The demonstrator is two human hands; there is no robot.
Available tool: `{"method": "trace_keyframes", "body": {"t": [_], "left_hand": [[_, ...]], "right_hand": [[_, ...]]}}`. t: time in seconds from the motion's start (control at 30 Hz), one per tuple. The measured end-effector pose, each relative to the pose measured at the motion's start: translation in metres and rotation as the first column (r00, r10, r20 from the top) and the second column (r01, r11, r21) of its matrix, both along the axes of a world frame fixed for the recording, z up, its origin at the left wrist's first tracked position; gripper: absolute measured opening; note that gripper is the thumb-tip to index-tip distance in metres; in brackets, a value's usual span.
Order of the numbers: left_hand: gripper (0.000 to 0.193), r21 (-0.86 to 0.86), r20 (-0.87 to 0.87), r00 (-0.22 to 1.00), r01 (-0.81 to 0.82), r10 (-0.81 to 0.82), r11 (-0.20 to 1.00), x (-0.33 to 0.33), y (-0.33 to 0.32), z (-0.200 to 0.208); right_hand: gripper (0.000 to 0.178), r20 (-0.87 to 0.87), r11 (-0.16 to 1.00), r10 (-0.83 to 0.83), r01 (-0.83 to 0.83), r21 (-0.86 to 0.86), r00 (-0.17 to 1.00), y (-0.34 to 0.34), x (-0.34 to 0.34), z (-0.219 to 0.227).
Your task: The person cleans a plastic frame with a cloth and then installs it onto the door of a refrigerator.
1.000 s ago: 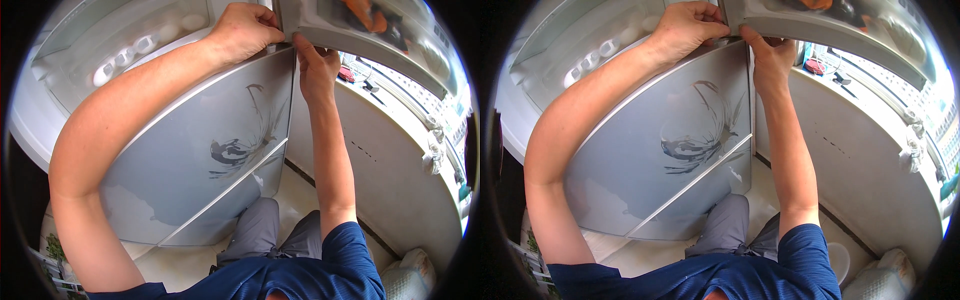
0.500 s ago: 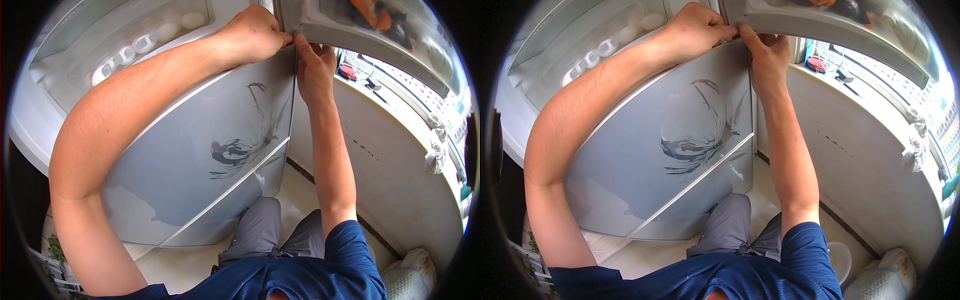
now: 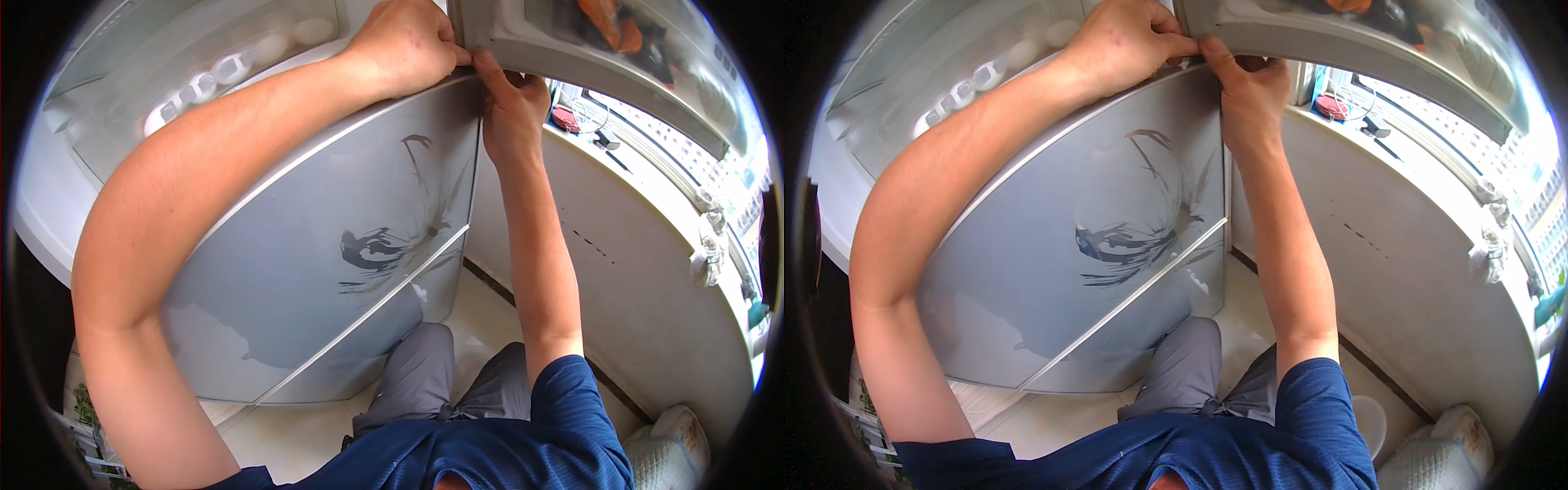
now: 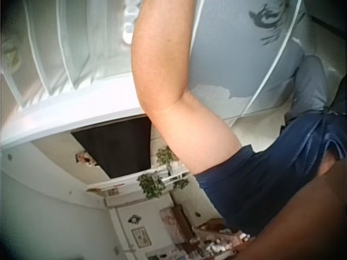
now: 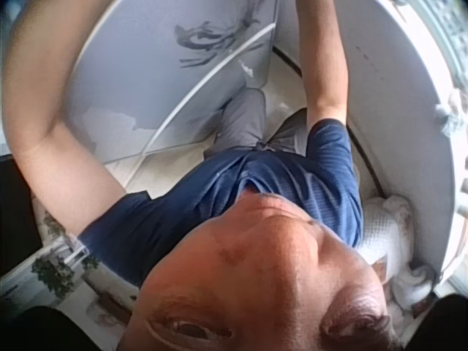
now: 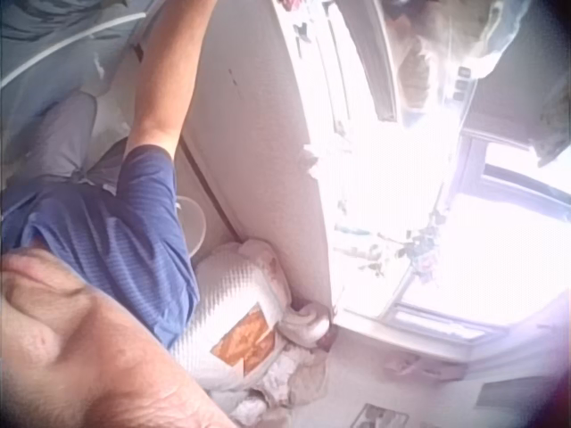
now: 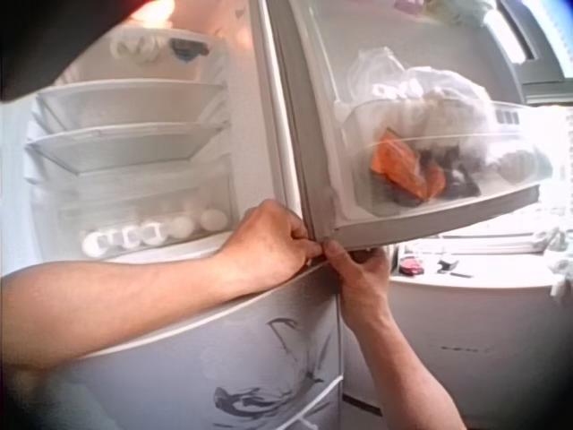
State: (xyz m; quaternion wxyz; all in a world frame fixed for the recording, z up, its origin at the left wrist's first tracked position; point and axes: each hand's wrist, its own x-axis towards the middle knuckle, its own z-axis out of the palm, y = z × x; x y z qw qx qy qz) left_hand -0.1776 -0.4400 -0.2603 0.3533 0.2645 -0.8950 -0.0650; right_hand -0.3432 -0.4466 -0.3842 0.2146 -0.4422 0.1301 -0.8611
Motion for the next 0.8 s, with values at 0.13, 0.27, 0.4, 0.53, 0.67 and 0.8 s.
{"method": "trace_keyframes", "body": {"t": [0.13,0.27,0.4,0.53,0.67,0.8], "left_hand": [[0.023,-0.033,0.012,1.0,-0.016,0.017,0.999,-0.001,-0.004,-0.001],[0.017,-0.014,-0.018,0.999,-0.033,0.033,0.999,-0.01,0.002,0.002],[0.014,-0.008,0.017,1.0,-0.025,0.026,1.0,-0.001,0.0,0.003],[0.016,0.293,-0.045,0.996,0.092,-0.083,0.952,0.0,-0.009,0.005],[0.021,0.386,-0.091,0.994,0.09,-0.059,0.918,-0.001,-0.016,0.005],[0.023,0.12,0.016,0.999,-0.05,0.048,0.992,0.0,0.002,0.004]], "right_hand": [[0.049,0.056,0.999,-0.021,0.023,-0.031,0.998,-0.002,0.006,0.0],[0.052,-0.019,0.999,-0.034,0.034,0.021,0.999,0.003,0.002,0.002],[0.051,0.008,1.0,0.003,-0.003,0.014,1.0,0.004,0.009,0.003],[0.05,-0.018,1.0,0.024,-0.023,0.018,1.0,0.007,0.004,0.006],[0.048,-0.059,0.998,-0.055,0.056,0.015,0.997,0.002,0.002,0.002],[0.046,-0.026,0.998,-0.045,0.044,-0.053,0.999,0.0,0.004,0.002]]}}
